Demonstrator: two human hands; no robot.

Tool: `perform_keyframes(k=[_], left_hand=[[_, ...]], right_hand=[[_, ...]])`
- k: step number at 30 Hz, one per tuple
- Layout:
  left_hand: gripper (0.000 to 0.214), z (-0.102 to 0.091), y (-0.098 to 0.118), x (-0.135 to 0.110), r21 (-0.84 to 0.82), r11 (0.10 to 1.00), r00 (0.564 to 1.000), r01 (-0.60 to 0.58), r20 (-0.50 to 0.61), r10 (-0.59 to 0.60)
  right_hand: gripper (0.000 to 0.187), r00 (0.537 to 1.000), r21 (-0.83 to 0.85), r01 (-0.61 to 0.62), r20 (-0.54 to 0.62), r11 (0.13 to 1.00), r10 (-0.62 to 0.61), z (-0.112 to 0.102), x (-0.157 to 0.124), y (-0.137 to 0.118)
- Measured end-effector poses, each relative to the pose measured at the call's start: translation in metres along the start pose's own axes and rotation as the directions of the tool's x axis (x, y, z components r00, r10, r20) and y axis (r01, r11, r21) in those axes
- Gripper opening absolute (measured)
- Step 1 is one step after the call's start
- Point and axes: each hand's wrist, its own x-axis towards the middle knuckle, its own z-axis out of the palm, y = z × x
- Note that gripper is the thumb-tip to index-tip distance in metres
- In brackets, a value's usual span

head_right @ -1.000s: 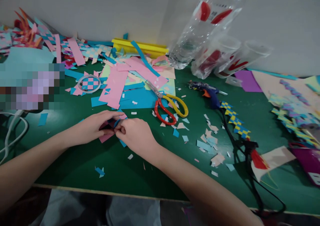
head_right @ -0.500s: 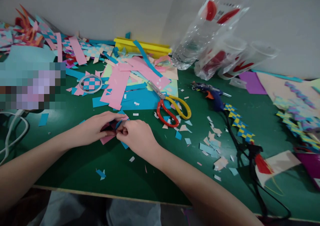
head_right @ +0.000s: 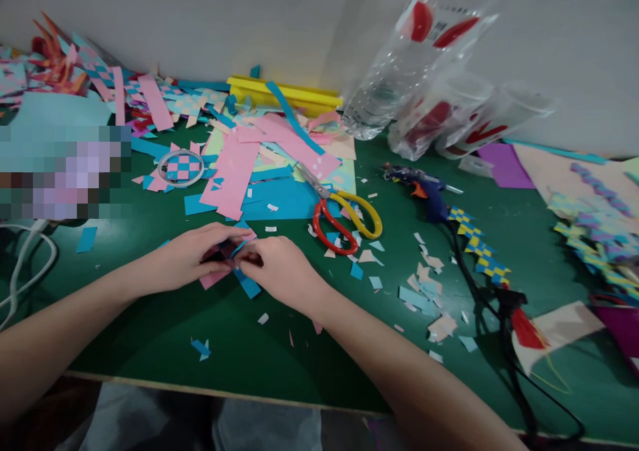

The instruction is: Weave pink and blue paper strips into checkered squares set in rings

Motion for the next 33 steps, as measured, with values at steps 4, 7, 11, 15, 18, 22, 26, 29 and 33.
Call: perform_keyframes(k=[4, 7, 11, 15, 18, 22, 26, 29, 33], left_hand=[[0.056, 0.000, 0.000, 0.000, -0.006, 1.000, 1.000, -0.003, 0.000, 0.003], [0.060, 0.000, 0.000, 0.000, -0.009, 1.000, 1.000, -0.009, 0.004, 0.009], [0.059, -0.001, 0.000, 0.000, -0.007, 1.000, 1.000, -0.009, 0.002, 0.009], [0.056, -0.002, 0.003, 0.001, 0.032, 0.999, 1.000, 0.012, 0.004, -0.012], [0.051, -0.003, 0.005, 0.000, 0.042, 0.999, 1.000, 0.007, 0.015, -0.008], [0.050, -0.003, 0.005, 0.000, 0.036, 0.999, 1.000, 0.016, 0.007, -0.017], [0.051, -0.002, 0.005, 0.001, 0.022, 0.999, 1.000, 0.024, -0.011, -0.023], [0.053, -0.002, 0.006, 0.001, 0.030, 0.999, 1.000, 0.023, -0.003, -0.023], [0.059, -0.003, 0.006, 0.001, 0.056, 0.998, 0.999, 0.033, 0.003, -0.033]], right_hand=[[0.014, 1.000, -0.032, -0.006, -0.004, 0.999, 0.006, 0.001, 0.000, -0.004], [0.015, 0.998, -0.148, -0.061, 0.001, 0.987, 0.062, 0.005, 0.000, -0.007], [0.014, 0.998, -0.233, -0.054, -0.037, 0.971, 0.046, 0.009, -0.001, -0.007], [0.017, 1.000, -0.120, -0.001, -0.020, 0.993, -0.002, 0.007, -0.001, -0.001], [0.017, 1.000, -0.064, 0.008, -0.002, 0.998, -0.008, 0.003, 0.001, 0.002], [0.015, 0.998, -0.029, 0.069, 0.015, 0.997, -0.068, -0.002, 0.001, 0.005], [0.014, 0.981, -0.044, 0.189, -0.044, 0.981, -0.191, -0.005, -0.004, 0.008], [0.017, 0.958, -0.080, 0.265, -0.094, 0.961, -0.272, -0.003, -0.007, 0.010], [0.013, 0.914, -0.186, 0.372, -0.096, 0.909, -0.394, 0.005, -0.007, 0.017]])
